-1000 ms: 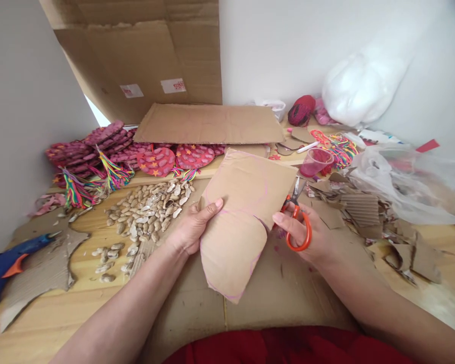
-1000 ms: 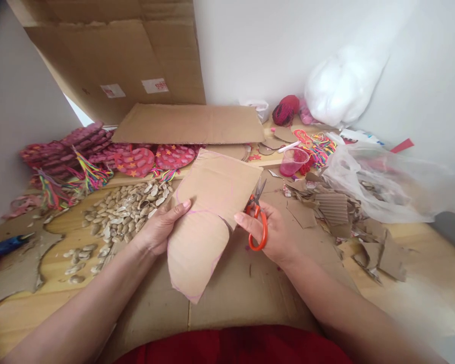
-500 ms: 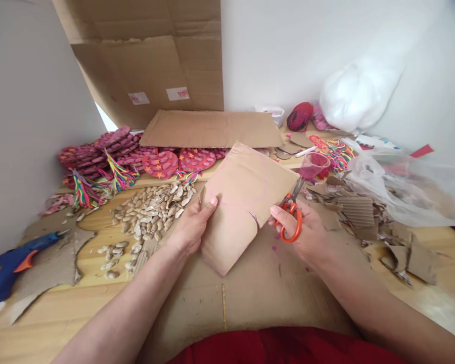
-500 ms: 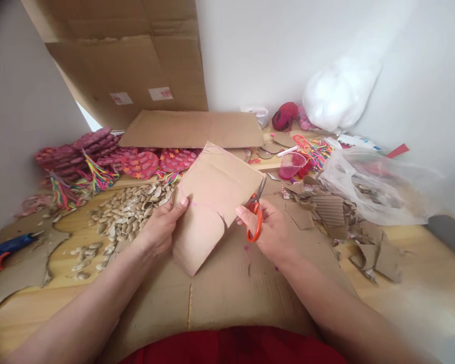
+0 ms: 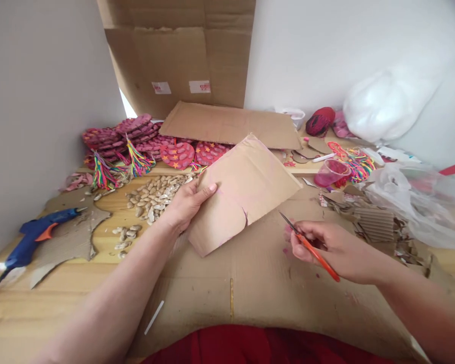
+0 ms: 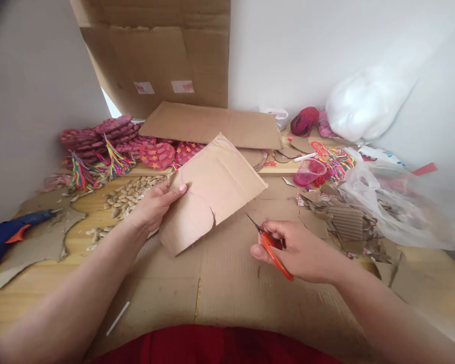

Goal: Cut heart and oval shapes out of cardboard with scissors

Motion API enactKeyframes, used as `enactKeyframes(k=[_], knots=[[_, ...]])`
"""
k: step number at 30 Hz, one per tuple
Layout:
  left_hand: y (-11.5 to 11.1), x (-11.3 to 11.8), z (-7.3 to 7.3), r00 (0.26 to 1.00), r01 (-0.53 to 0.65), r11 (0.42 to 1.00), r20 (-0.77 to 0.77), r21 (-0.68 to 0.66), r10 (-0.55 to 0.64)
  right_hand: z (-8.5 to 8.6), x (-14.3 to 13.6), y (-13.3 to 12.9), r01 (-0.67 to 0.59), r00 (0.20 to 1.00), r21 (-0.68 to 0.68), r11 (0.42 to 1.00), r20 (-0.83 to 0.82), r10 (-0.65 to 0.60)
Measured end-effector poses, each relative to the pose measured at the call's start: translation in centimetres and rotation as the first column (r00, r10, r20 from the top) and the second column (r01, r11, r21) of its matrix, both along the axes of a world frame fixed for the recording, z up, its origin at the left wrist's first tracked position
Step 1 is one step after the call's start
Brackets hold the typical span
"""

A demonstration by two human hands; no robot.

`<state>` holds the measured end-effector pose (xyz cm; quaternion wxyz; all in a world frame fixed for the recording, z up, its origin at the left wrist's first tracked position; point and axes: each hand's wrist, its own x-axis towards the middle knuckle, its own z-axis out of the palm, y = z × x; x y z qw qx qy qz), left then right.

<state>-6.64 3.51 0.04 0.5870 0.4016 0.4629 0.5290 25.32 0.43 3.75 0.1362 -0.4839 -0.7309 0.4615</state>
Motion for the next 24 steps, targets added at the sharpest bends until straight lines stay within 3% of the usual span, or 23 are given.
enactKeyframes(k=[3, 12, 17, 24], knots=[[-0.1, 0.1, -0.1, 1.000, 0.008, 1.000, 0.008, -0.011, -0.008, 1.1, 0.6, 0.1, -0.147, 0.982, -0.153, 0.977, 0.095, 0.162], [-0.5, 0.9, 0.0, 0.993, 0.098, 0.993, -0.065, -0.061, -0.102, 1.3, -0.9, 0.5, -0.238, 0.919, -0.119, 0.964, 0.293, 0.263], [-0.4, 0.9, -0.1, 0.988, 0.133, 0.989, -0.073, -0.062, -0.138, 2.0, -1.4, 0.9, -0.273, 0.901, -0.185, 0.944, 0.293, 0.318], [-0.3, 1.1, -0.4, 0.987, 0.143, 0.988, -0.060, -0.050, -0.146, 1.4, -1.6, 0.8, -0.254, 0.923, -0.159, 0.954, 0.256, 0.288]])
